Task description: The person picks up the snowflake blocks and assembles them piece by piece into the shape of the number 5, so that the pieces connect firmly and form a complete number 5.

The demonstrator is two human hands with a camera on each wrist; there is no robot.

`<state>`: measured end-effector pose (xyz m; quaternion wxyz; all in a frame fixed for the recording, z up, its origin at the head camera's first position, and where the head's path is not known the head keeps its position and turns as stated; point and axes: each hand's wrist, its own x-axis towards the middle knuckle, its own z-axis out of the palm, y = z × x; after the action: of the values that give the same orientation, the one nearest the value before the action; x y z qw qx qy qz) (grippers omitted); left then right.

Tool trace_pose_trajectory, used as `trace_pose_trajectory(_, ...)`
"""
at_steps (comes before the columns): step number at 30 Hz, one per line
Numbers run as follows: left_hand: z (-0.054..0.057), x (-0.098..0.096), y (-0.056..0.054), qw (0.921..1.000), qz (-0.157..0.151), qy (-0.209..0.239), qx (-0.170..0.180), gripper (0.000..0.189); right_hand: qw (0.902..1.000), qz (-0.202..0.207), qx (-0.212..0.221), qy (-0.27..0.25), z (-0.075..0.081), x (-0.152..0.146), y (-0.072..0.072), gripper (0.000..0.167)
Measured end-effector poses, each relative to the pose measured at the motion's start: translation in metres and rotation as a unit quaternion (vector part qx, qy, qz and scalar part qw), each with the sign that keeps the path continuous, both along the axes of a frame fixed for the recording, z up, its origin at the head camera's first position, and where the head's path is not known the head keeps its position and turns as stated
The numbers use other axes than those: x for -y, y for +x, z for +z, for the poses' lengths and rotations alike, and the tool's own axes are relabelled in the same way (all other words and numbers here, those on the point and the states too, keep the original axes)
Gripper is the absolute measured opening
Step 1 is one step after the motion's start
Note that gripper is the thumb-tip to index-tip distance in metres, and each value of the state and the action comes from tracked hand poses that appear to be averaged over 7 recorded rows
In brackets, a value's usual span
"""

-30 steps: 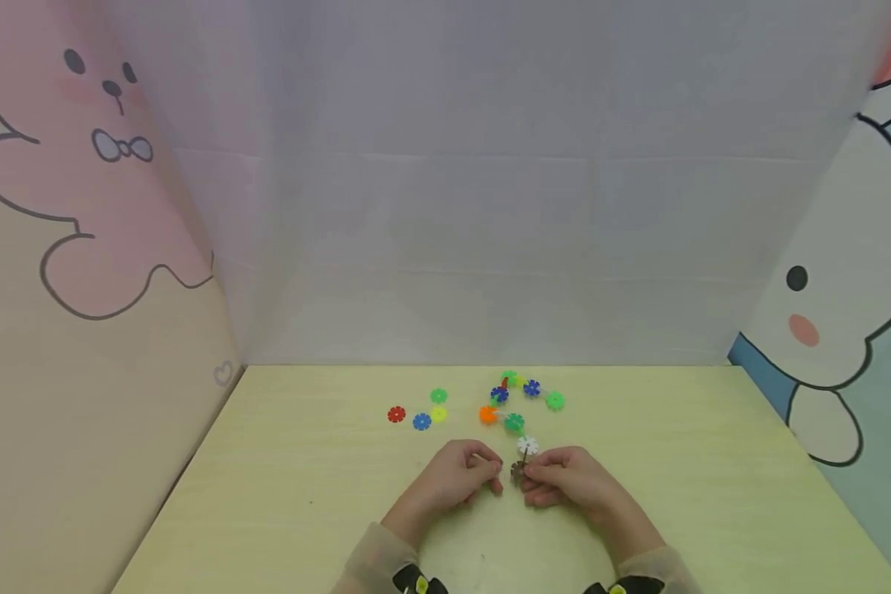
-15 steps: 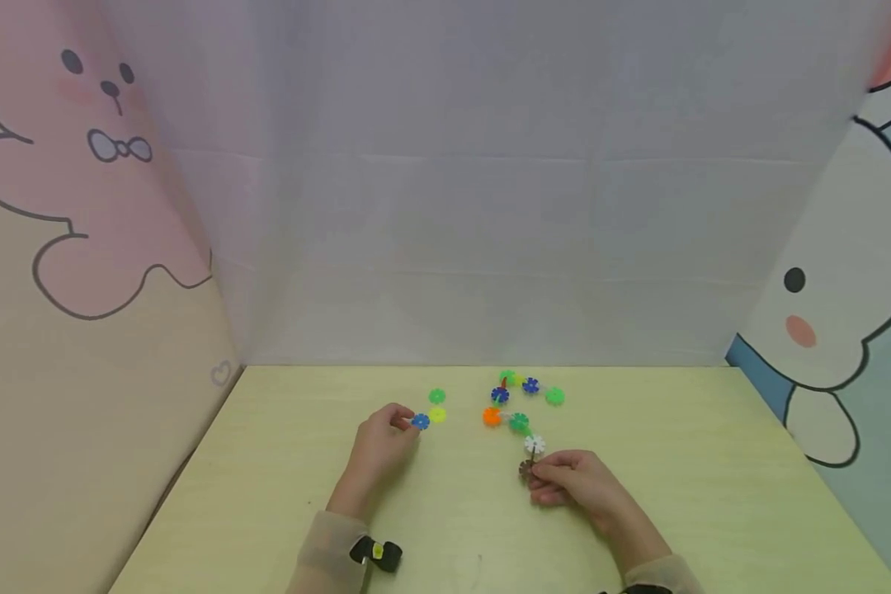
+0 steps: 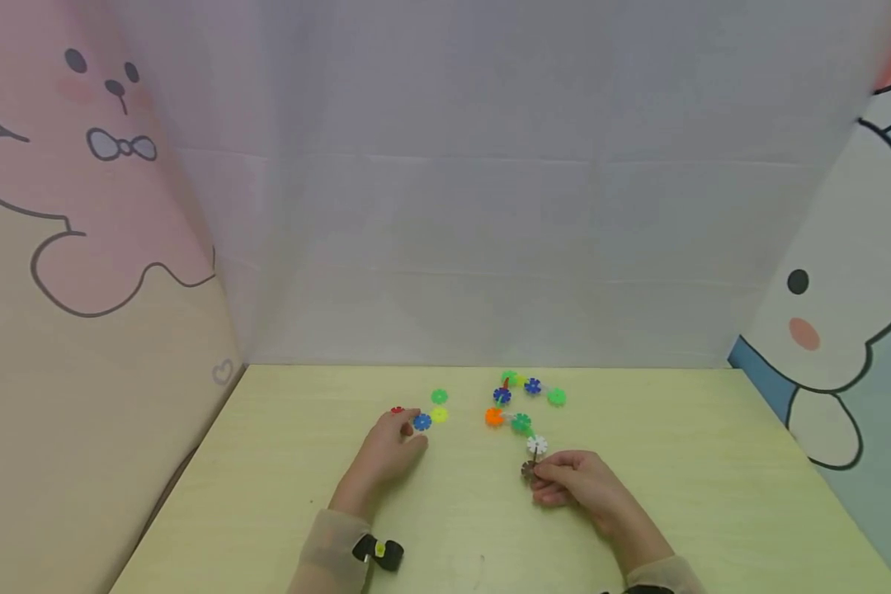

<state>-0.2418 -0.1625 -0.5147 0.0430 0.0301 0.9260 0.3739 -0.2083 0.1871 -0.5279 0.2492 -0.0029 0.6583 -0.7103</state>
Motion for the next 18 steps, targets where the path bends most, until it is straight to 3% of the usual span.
trace_pose_trajectory(4,-0.0002,-0.0003,-0.0005,0.9999,-0.009,-0.006,-0.005,0.049,1.0,0.003,-0.001,0.0,-0.0004,-0.0009,-0.0005,0.025)
trace_pose_trajectory(9,0.0,-0.0022,0.0005,0.9999,0.005,-0.002,-0.009,0.029,1.0,0.002,0.0,0.001,-0.0005,-0.0008,-0.0006,0.024)
trace_pose_trajectory(18,0.0021,-0.0065,0.0033,0.9997,-0.002,-0.012,0.02,0.019,1.0,0.004,-0.002,0.005,0.0001,0.0001,-0.0008,0.023)
